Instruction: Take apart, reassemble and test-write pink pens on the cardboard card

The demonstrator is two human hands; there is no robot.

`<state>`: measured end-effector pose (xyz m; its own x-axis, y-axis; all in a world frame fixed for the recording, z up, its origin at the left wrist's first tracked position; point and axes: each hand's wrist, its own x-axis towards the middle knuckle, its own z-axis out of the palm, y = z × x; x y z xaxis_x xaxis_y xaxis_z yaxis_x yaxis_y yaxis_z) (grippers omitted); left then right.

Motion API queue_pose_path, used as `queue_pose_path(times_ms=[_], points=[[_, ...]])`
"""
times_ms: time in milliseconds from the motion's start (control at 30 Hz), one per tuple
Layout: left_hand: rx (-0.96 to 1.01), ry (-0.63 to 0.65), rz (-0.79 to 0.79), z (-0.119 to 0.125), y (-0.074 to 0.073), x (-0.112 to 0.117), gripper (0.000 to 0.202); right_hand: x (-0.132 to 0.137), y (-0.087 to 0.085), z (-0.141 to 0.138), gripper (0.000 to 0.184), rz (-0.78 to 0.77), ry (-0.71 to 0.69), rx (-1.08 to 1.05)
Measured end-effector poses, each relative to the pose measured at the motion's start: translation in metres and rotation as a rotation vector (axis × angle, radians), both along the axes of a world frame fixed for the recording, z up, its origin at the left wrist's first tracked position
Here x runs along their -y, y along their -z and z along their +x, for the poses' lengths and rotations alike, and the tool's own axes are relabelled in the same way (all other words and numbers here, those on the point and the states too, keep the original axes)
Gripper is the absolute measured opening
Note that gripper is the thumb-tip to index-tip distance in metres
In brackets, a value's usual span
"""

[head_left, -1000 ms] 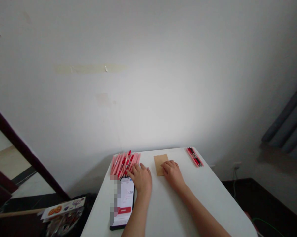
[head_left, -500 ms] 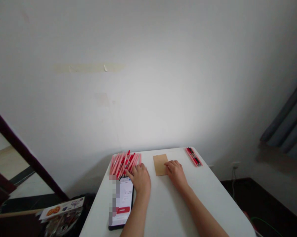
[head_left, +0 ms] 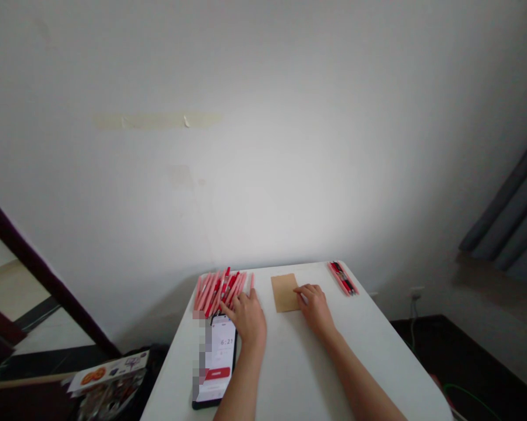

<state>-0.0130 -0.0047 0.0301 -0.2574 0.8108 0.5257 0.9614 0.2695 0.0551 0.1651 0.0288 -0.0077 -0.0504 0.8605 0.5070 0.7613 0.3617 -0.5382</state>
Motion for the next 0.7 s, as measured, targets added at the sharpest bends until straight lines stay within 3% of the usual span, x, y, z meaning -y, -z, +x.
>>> queue_pose_path(times_ms=[267,533,700], points=[[0.138,0.084,0.084,-0.001,0.006,-0.005,0.036,-0.003,-0.002,0.004,0.023,-0.007,-0.007,-0.055],[0.410,0.340,0.118,0.011,0.011,-0.006,0.029,0.002,-0.012,0.019,0.030,0.011,-0.007,0.008],[0.511,0.490,0.027,0.015,0.013,-0.004,0.028,0.002,-0.009,0.030,0.039,0.043,0.003,0.082]])
